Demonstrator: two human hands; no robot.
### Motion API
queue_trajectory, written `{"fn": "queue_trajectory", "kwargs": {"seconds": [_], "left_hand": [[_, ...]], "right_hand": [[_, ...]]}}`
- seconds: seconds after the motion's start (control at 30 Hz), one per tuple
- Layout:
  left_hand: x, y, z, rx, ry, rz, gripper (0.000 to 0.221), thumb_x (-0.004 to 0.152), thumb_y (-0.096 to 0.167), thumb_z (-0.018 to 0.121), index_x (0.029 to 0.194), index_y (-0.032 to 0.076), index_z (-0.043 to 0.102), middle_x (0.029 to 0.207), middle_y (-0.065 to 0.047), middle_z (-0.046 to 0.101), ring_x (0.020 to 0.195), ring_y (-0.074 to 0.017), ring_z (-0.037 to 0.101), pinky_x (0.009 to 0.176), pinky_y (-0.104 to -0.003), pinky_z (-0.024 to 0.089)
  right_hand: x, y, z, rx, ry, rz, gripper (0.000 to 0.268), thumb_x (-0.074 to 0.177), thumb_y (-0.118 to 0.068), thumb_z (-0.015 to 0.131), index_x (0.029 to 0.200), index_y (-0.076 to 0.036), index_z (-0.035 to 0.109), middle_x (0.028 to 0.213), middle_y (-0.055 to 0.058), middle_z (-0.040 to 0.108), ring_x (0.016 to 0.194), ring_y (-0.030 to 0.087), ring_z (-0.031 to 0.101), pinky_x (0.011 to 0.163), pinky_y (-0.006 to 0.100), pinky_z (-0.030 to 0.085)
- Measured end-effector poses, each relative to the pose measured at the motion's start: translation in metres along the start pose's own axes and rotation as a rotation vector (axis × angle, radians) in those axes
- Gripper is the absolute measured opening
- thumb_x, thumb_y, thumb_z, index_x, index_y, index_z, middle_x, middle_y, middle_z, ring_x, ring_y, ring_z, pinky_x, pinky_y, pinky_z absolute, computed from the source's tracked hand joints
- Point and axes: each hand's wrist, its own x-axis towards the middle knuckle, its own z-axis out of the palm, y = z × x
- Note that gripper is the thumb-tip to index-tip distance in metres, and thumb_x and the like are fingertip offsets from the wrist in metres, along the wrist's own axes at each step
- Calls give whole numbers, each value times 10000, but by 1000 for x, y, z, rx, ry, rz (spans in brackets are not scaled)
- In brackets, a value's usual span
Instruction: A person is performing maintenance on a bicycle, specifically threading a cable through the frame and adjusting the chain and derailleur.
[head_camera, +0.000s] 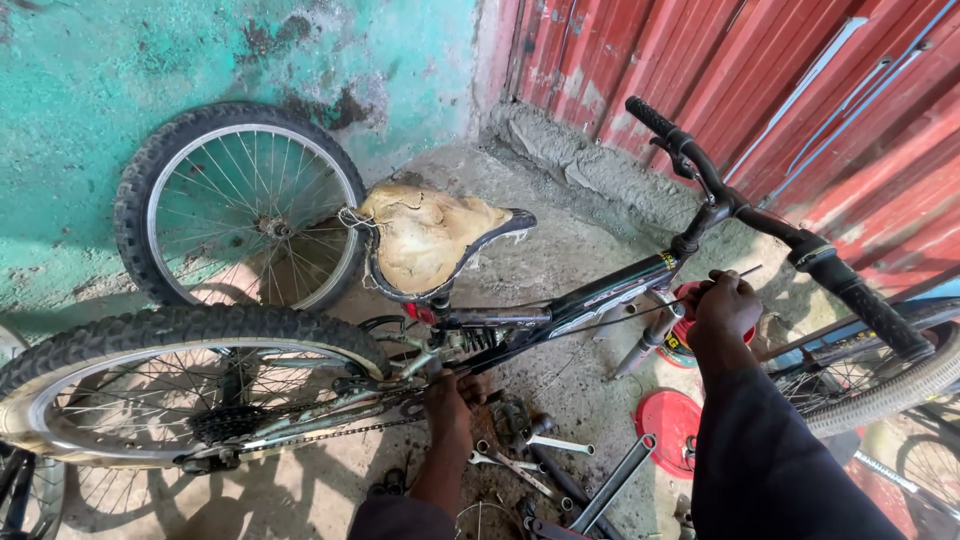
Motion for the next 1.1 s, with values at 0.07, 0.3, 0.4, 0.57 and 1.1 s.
{"fn": "queue_trajectory", "kwargs": {"seconds": [0.07,0.3,0.4,0.57,1.1], "left_hand": [[2,0,13,92,-29,58,293,1087,238,473,1191,-29,535,849,-191,653,651,-277,576,597,-435,481],[-13,18,42,224,-90,286,453,1149,246,368,1342,-98,591,1225,-335,650,1014,-402,724,826,-540,674],[4,5,27,162,-46,269,460,1152,226,350,1326,-136,576,1225,-373,619,980,-415,710,778,-579,639],[8,-1,16,147,25,231,446,1152,244,347,1336,-117,533,1221,-361,601,960,-411,715,786,-589,649],[-29,11,38,382,53,411,432,1156,258,351,1015,24,685,727,-129,608,490,-117,485,483,-319,400]], "right_hand": [[9,7,2,-9,-58,16,214,1082,-206,475,1082,-66,635,769,30,606,558,117,557,500,254,500],[44,61,10,-188,-113,-85,263,1060,-180,503,1074,25,666,764,125,631,614,226,690,525,309,616],[26,58,15,-229,-185,-43,186,1023,-117,563,1016,33,672,779,136,619,631,225,699,526,291,613],[-3,52,28,-308,-308,-24,273,1048,-122,495,1080,89,665,868,204,641,736,295,730,587,355,607],[-27,44,34,-423,-521,55,312,1046,-131,566,1204,128,637,923,254,664,827,324,744,662,334,621]]}}
